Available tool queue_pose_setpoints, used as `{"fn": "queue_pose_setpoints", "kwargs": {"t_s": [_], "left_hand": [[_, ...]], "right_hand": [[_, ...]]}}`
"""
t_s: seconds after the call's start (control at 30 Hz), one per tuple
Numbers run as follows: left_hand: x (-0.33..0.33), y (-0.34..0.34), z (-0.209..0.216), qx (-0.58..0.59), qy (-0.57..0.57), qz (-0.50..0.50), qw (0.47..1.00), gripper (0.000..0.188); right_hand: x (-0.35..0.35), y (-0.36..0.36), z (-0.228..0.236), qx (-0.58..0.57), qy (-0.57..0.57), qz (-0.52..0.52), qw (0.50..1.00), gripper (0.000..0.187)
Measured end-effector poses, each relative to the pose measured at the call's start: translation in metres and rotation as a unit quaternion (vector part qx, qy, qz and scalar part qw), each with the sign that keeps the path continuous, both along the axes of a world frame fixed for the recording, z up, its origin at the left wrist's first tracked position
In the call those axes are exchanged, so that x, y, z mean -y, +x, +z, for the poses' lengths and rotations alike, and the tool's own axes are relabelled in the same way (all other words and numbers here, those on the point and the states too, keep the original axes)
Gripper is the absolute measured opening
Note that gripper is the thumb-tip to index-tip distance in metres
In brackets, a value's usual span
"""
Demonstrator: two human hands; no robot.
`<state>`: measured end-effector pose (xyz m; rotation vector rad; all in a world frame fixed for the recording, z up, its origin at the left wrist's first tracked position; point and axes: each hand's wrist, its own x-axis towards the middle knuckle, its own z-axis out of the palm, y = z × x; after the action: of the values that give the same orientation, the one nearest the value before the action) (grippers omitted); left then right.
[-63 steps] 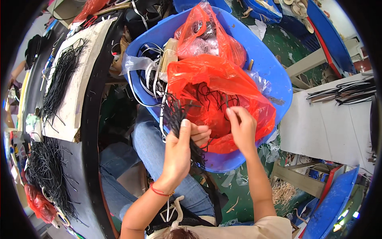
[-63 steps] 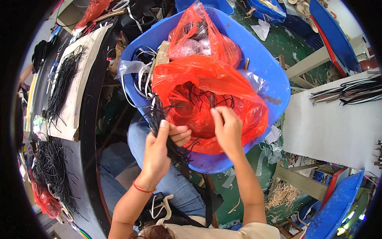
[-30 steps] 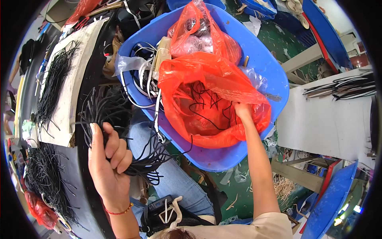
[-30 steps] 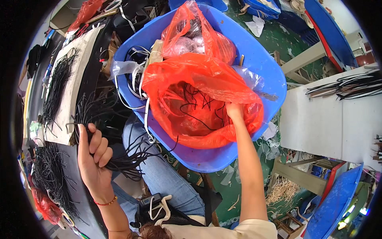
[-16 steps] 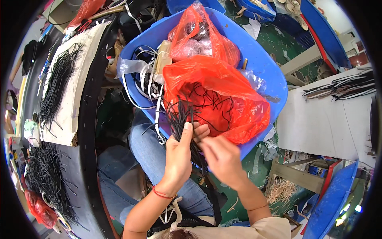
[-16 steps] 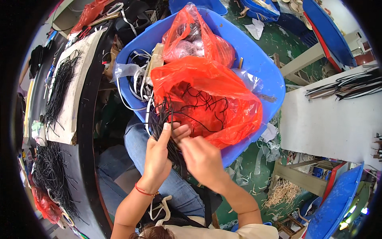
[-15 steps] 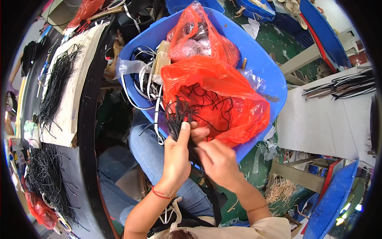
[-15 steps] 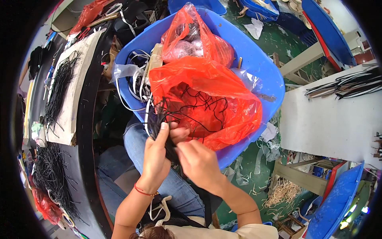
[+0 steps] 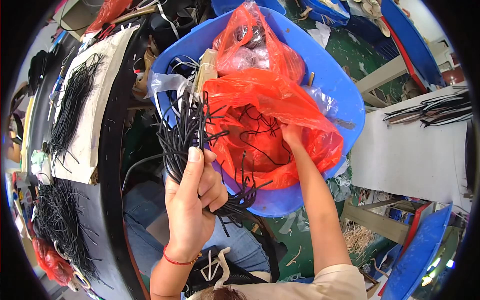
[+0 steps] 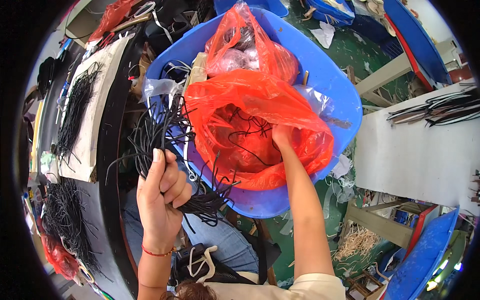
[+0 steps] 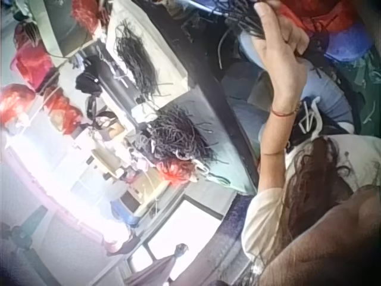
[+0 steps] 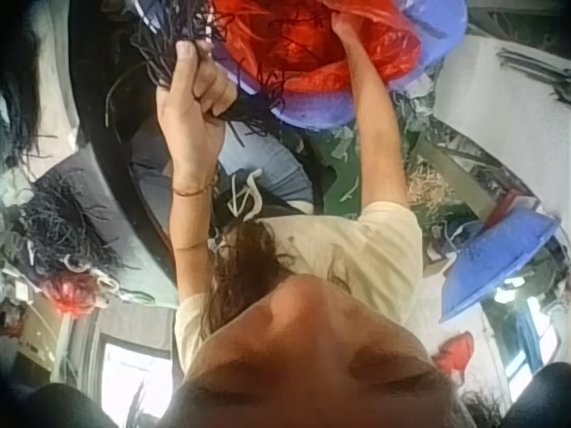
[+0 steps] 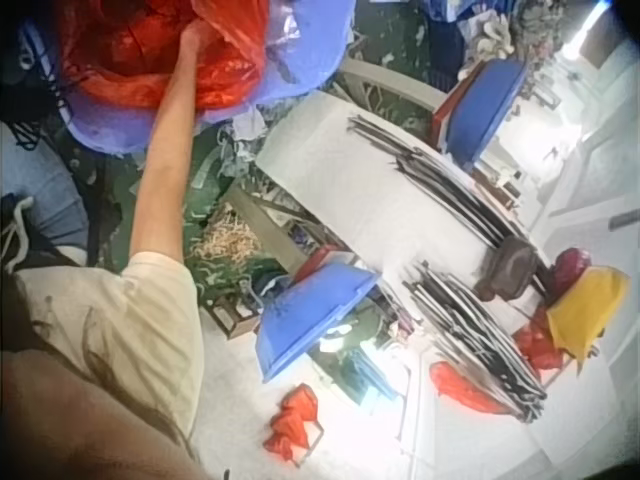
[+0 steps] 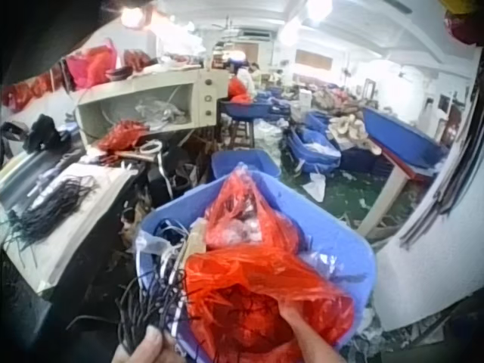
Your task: The person sits on the floor and sorts black cables from a red plastic bag into a blue bin. They repeatedly reach into the bag, pull out small bundles of cables, and place them into the bin.
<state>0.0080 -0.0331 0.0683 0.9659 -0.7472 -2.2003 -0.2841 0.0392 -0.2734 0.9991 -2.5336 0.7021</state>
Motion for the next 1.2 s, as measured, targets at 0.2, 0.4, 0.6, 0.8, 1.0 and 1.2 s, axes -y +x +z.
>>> {"fn": "queue_pose_setpoints", "kwargs": {"t_s": [0.2, 0.4, 0.6, 0.8, 1.0, 1.2], "left_hand": [[0.002, 0.015, -0.008, 0.041, -0.021, 0.022, 0.999, 0.024], [-0.008, 0.001, -0.008, 0.051, -0.002, -0.019, 0.998, 0.025], [-0.011, -0.004, -0.030, 0.053, 0.005, -0.018, 0.998, 0.026], [-0.031, -0.018, -0.064, 0.170, -0.088, -0.106, 0.976, 0.027], [-0.019, -0.009, -0.052, 0.180, -0.083, -0.020, 0.980, 0.028], [-0.016, -0.013, -0.044, 0.111, -0.094, -0.002, 0.989, 0.031]], "right_hand": [[-0.002, 0.040, 0.142, 0.306, 0.168, 0.102, 0.931, 0.022], [-0.039, 0.125, 0.110, 0.202, 0.230, 0.181, 0.935, 0.017], [-0.035, 0.125, 0.205, 0.371, 0.030, 0.146, 0.917, 0.007], [-0.048, 0.177, 0.281, 0.264, -0.005, 0.377, 0.888, 0.009], [-0.028, 0.102, 0.223, 0.454, 0.046, 0.216, 0.863, 0.022], [-0.014, 0.012, 0.064, 0.328, 0.200, -0.139, 0.912, 0.029]]}}
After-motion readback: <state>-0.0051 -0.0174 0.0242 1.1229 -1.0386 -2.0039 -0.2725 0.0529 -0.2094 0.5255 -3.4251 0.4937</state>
